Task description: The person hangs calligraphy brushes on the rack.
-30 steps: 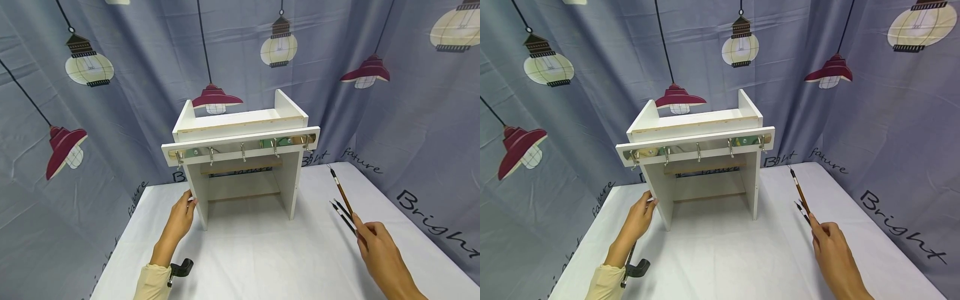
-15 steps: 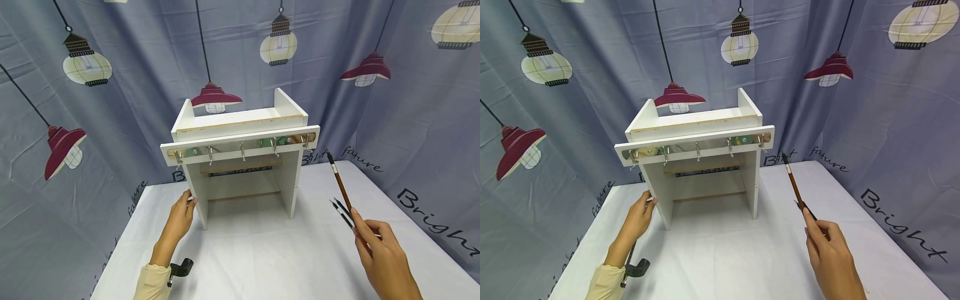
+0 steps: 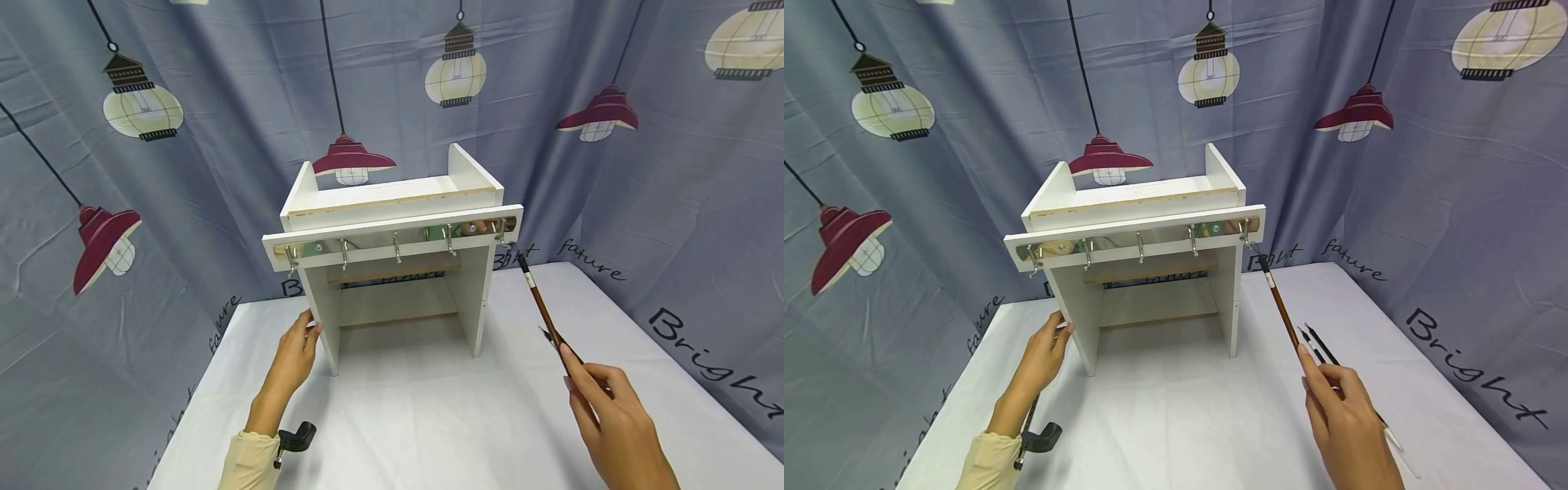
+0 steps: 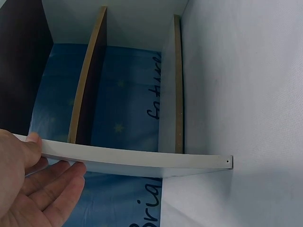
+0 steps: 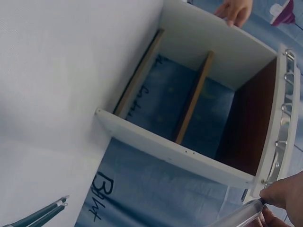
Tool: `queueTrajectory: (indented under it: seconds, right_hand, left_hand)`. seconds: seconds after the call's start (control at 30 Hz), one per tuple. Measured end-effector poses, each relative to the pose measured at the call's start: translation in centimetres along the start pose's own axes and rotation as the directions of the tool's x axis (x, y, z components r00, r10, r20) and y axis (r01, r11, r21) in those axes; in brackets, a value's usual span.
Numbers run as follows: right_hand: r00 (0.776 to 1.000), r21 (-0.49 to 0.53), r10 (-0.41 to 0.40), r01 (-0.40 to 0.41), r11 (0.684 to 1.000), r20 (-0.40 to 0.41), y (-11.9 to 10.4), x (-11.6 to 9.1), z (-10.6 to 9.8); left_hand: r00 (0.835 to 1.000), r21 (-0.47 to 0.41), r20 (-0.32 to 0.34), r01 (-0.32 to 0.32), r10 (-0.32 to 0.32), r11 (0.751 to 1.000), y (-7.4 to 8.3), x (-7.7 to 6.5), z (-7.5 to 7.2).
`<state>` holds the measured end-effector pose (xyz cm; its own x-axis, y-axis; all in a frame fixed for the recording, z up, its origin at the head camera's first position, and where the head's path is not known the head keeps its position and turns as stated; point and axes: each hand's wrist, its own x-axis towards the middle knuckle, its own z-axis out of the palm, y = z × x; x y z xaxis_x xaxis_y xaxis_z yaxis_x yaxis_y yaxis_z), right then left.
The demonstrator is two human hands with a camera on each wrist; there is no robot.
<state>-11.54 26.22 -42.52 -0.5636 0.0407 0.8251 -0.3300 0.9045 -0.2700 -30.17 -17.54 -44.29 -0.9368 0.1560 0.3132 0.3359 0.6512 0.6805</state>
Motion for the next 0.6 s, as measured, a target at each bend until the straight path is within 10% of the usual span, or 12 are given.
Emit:
queueTrajectory:
  seconds: [0.6]
  right_hand:
    - [1.000,0.005,-0.001,0.001,1.000,0.030,-0.12,0.16,0.24]
  left_hand:
    - [1.000,-0.002,-0.001,-0.004,0.004,1.000,-0.01,0.06,0.06]
